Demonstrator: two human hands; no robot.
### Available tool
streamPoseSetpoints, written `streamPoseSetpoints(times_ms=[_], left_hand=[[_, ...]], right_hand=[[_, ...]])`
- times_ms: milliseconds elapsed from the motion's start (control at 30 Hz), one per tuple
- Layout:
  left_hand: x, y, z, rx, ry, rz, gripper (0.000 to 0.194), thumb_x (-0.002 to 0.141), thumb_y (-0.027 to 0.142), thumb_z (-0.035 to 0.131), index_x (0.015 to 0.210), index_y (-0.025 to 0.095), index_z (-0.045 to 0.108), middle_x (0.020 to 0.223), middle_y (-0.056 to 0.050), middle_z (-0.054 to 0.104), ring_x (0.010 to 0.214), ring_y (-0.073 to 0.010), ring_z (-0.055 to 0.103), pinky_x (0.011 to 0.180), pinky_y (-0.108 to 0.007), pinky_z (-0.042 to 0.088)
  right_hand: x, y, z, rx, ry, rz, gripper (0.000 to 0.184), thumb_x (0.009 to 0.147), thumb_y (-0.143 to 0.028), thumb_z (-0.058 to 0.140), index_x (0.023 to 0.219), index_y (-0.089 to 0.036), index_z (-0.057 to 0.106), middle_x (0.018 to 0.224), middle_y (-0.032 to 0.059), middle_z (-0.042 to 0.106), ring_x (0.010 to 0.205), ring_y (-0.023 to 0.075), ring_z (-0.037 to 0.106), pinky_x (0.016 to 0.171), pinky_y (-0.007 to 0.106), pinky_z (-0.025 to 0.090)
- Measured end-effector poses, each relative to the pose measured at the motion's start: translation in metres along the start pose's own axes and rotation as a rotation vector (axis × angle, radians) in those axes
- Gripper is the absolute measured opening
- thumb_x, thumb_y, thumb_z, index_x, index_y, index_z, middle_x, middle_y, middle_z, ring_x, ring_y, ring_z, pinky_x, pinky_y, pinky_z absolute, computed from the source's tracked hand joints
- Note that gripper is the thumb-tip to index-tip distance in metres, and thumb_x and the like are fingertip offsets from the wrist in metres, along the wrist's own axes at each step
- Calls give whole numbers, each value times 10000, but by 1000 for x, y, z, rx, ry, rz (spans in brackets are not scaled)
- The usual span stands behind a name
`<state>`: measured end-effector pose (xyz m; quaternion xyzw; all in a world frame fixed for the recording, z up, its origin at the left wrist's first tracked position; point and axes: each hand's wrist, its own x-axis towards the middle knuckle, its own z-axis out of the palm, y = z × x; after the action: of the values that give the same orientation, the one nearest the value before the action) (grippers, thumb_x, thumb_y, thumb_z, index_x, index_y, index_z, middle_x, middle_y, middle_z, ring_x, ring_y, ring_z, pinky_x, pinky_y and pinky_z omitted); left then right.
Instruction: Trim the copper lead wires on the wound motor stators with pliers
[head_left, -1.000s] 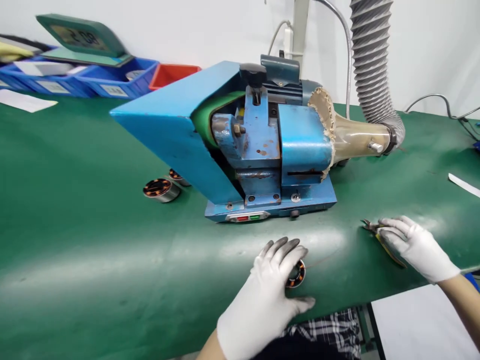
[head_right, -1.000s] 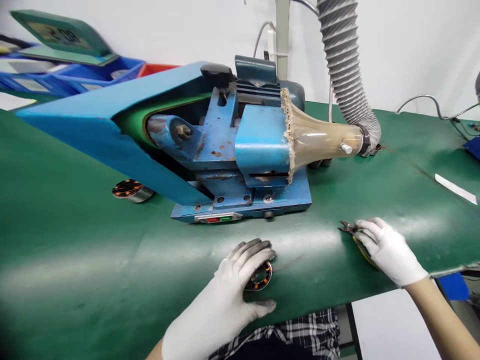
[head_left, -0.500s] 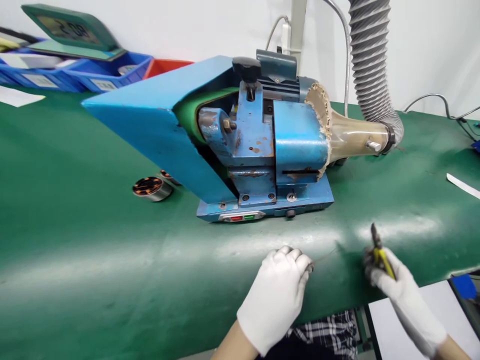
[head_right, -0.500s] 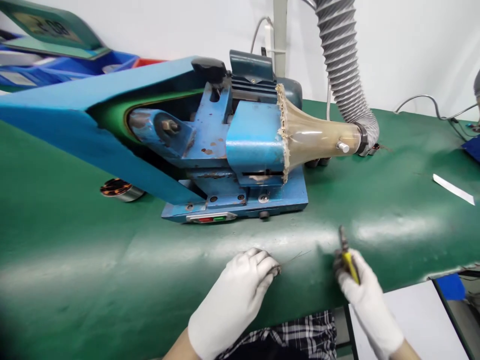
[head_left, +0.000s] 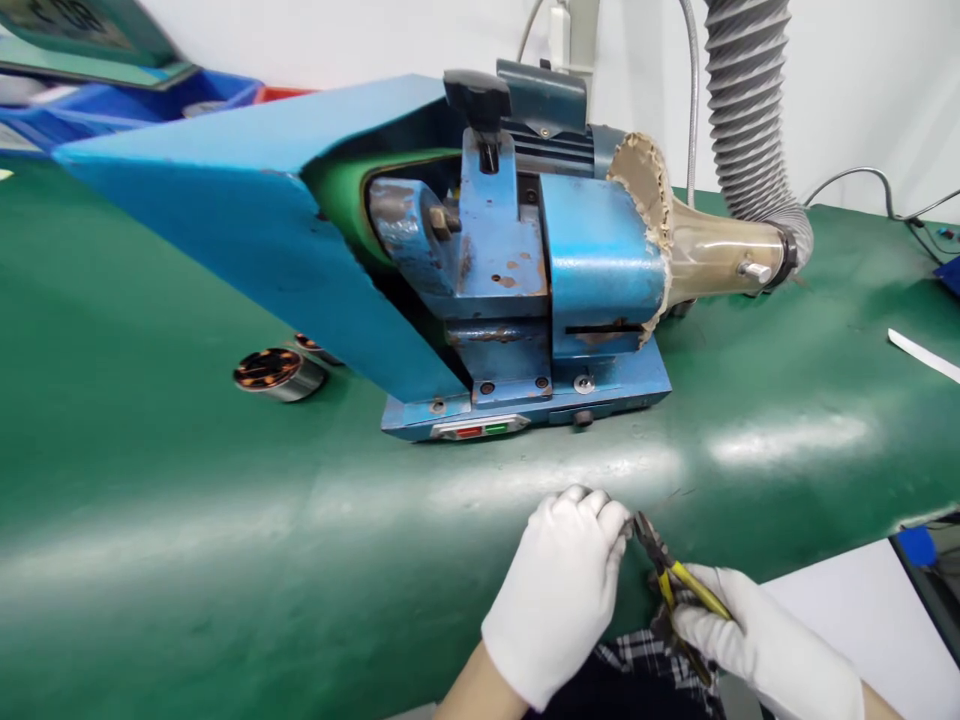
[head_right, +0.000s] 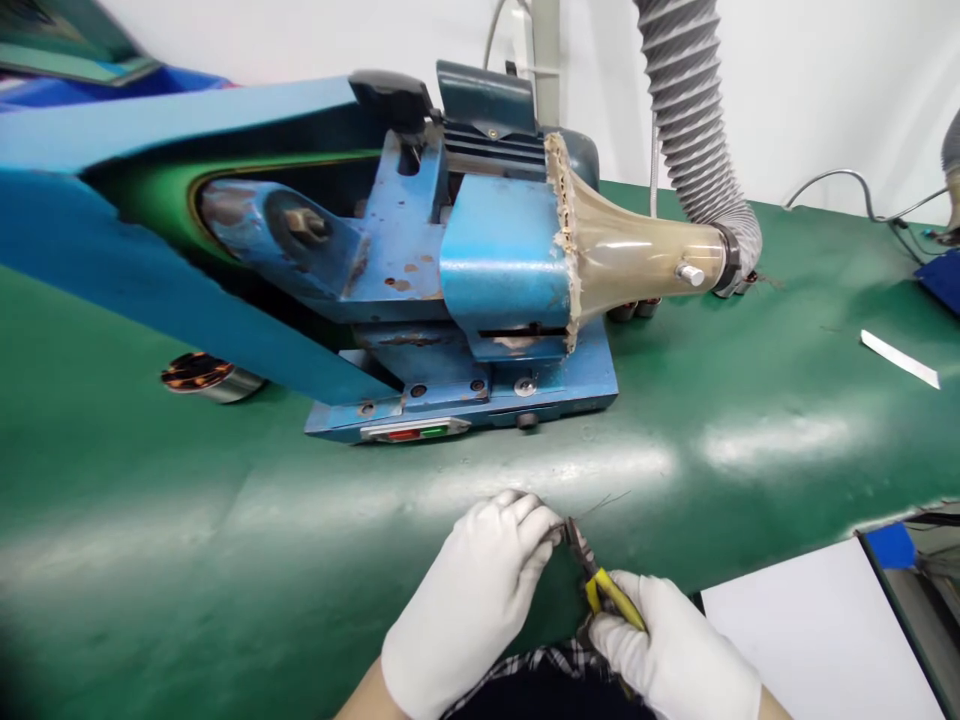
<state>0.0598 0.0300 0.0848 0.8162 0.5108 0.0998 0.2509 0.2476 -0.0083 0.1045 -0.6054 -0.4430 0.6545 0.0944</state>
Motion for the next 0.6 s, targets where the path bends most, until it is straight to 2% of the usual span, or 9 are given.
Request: streamPoseSetpoints(times_ms=[233, 300, 367, 467, 533, 600], left_hand=[[1, 2, -4, 22, -34, -13, 215, 845, 102, 395, 850, 187, 592, 841, -58, 600, 815, -248, 536, 697, -381, 436], [2, 3, -5, 26, -36, -10, 221, 839, 96, 397, 838, 192, 596, 827, -54, 604, 800, -245, 542, 682, -374, 437], [2, 2, -4, 31, -28, 1, 226, 838, 97, 397, 833, 199, 600, 819, -51, 611, 795, -249, 552, 685, -381, 446], [-1, -4, -2, 50, 16, -64, 263, 855, 113, 364, 834, 203, 610, 832, -61, 634, 803, -262, 583, 706, -415, 468], [-6, -14, 0, 48, 99, -164, 265, 876, 170, 355, 933, 205, 612, 912, -80, 658, 842, -272, 613, 743, -443, 484], [-15, -29, 3, 16, 202, -241, 300, 867, 280, 408, 1117, 200, 553, 1053, -106, 659, 922, -283, 633, 795, -451, 499]], right_hand=[[10, 16, 15, 202, 219, -13, 417, 713, -469, 682, 979, -150, 661, 900, 61, 694, 927, 265, 608, 837, 341, 473], [11, 20, 15, 294, 246, -29, 397, 709, -465, 696, 956, -156, 664, 869, 52, 687, 891, 242, 612, 817, 329, 479], [11, 22, 14, 423, 187, -57, 349, 714, -441, 707, 918, -161, 666, 802, 36, 678, 791, 206, 626, 750, 309, 496], [13, 23, 14, 685, -60, -95, 274, 726, -387, 713, 856, -150, 666, 717, 37, 665, 625, 170, 634, 641, 302, 505], [22, 20, 13, 832, -195, -157, 287, 702, -357, 739, 879, -143, 668, 866, 91, 687, 739, 206, 668, 739, 357, 506], [38, 14, 3, 903, -205, -242, 369, 669, -343, 766, 978, -176, 657, 1125, 119, 639, 983, 254, 632, 917, 434, 433]])
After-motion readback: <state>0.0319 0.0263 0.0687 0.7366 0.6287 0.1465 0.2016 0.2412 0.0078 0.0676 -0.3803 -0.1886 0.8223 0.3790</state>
